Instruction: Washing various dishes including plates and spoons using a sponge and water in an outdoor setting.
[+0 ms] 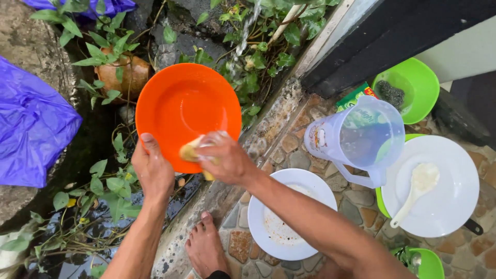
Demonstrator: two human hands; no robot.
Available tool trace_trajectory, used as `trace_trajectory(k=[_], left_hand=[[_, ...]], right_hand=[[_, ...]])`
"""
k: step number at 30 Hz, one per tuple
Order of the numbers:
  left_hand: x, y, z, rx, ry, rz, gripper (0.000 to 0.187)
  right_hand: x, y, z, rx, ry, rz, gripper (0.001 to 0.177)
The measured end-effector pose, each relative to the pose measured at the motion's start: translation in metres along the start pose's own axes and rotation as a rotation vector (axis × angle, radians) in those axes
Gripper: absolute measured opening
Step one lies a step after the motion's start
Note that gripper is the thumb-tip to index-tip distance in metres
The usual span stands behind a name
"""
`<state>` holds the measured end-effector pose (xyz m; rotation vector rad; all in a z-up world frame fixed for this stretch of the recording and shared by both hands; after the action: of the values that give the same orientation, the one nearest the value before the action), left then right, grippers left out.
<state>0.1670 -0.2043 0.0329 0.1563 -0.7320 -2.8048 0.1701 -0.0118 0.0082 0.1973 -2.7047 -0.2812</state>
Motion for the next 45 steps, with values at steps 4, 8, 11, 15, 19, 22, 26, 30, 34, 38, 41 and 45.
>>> trace_trajectory(k=[4,8,11,15,19,22,26,30,34,38,41,45], left_hand=[[-0.014,-0.005,0.004,0.072,0.000,-0.134,0.064],[-0.033,-0.039,-0.021,0.037,0.071,-0.257,0.064],[0.001,-0.011,0.015,0.043,0.037,-0.084,0.062],[0.001,0.011,0.039,0.101,-0.027,-0.087,0.067],[-0.022,-0.017,0.047,0.008,0.003,-0.161,0.066],[-0.011,-0.015,0.058,-0.035,0.008,-0.067,0.063],[0.008,0.008,0.068,-0.124,-0.034,0.009,0.043],[-0.008,-0.001,0.068,0.001,-0.071,0.004,0.039],[-0.017,-0.017,0.040,0.008,-0.068,-0.085,0.036],[-0.024,-0.031,0.019,0.009,0.006,-0.383,0.037],[-0.028,-0.049,0.002,0.042,-0.059,-0.435,0.028],[-0.030,-0.047,0.010,0.046,-0.026,-0.518,0.027]], right_hand=[[0.011,0.049,0.038,-0.403,-0.015,0.064,0.014],[0.043,0.031,0.018,-0.241,0.028,0.167,0.015],[0.014,-0.015,-0.006,-0.025,-0.017,-0.008,0.013],[-0.003,0.012,0.028,-0.197,0.061,-0.144,0.010],[0.018,0.019,0.003,-0.219,0.007,0.010,0.011],[0.022,-0.005,-0.031,-0.014,0.043,0.023,0.011],[-0.029,0.007,-0.005,-0.168,0.183,-0.044,0.012],[-0.009,0.030,0.011,-0.260,0.065,0.112,0.013],[-0.005,0.006,-0.031,-0.137,0.069,-0.002,0.016],[0.026,0.042,0.003,-0.298,0.055,0.199,0.020],[0.038,0.013,-0.033,-0.162,0.173,0.236,0.021],[0.068,0.032,-0.018,-0.248,0.342,0.397,0.019]])
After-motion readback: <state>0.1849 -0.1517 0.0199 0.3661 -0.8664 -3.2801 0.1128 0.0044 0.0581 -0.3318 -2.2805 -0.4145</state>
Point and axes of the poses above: each hand's wrist, its own x-axis towards the middle knuckle, its own y-axis out of the back of the hand, z = x × y, the point moved 6 cm from there along x, towards the middle knuckle, and after that the axes turned 7 degrees about x, right-handed, at the moved point
